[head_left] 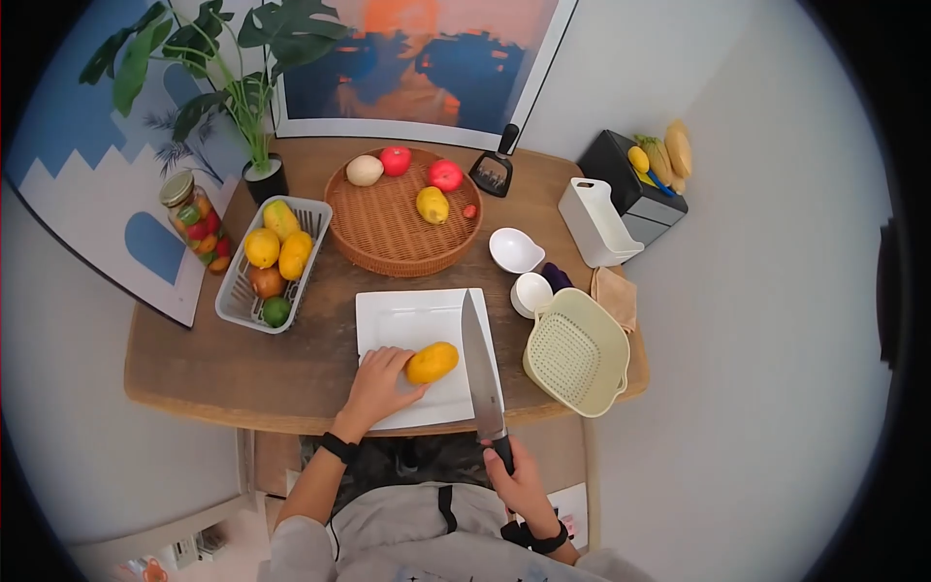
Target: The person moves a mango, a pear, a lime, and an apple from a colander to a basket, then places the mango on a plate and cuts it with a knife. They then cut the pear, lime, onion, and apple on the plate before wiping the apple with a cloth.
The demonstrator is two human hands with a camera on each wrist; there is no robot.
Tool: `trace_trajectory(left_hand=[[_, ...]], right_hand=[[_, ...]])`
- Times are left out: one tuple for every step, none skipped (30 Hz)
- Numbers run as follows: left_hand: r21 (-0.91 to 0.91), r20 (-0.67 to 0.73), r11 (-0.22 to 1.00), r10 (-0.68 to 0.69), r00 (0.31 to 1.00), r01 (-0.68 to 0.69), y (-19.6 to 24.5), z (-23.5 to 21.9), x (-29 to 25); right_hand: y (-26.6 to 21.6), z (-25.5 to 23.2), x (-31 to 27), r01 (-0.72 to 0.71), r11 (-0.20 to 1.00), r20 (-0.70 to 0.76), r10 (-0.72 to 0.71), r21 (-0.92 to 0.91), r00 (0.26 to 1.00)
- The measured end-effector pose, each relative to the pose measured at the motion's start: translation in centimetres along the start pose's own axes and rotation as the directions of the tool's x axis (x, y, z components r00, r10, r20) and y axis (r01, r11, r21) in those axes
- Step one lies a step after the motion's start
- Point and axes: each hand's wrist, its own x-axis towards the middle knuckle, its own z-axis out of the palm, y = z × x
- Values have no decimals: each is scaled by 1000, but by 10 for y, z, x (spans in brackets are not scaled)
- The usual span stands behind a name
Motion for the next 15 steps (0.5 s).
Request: trace_trajectory(left_hand=[[-11, 8, 1000, -18, 1000, 18, -3, 2, 0], [-23, 17, 999, -33, 999, 33, -5, 4, -1], [-26, 15, 999, -33, 999, 33, -6, 4, 0], [-28, 13, 999, -34, 999, 34, -6, 4, 0], [-31, 16, 999, -37, 999, 37, -6, 4, 0], [-28, -1, 999, -34, 999, 34, -6, 4, -1], [-27, -19, 999, -28, 999, 28, -7, 5, -1], [-26, -39, 999, -21, 999, 20, -6, 6, 0], [-32, -36, 999, -27, 999, 26, -6, 7, 0], [-40, -34, 999, -32, 999, 30, -6, 6, 0], [-47, -35, 998, -35, 999, 34, -6, 6, 1], [-47, -27, 998, -31, 999, 30, -7, 5, 2], [-46, -21, 998, -33, 999, 32, -9, 4, 3], [-48, -11, 998, -42, 999, 41, -8, 5, 0], [-58, -18, 997, -51, 999, 49, -7, 5, -2]], right_hand=[[-4, -1, 1, 6, 1000, -12, -6, 3, 1000], [-7, -3, -1, 24, 999, -34, -25, -24, 999], [-11, -4, -2, 44, 998, -55, -47, -50, 997], [-14, -5, -2, 63, 995, -75, -69, -77, 995], [-16, -5, -2, 78, 993, -79, -85, -86, 993], [-18, -5, -3, 90, 991, -85, -98, -94, 992], [-19, -6, -4, 103, 989, -93, -112, -103, 989], [-17, -3, -1, 82, 993, -65, -88, -90, 994], [-10, 2, 7, 62, 995, -40, -66, -79, 997], [-3, 6, 12, 44, 997, -16, -45, -71, 999], [5, 9, 14, 72, 992, -35, -75, -101, 997], [11, 11, 15, 105, 986, -47, -112, -132, 993], [14, 12, 16, 138, 977, -51, -148, -166, 988], [17, 10, 12, 49, 995, -46, -53, -88, 998], [18, 9, 10, 29, 997, -47, -33, -75, 998]])
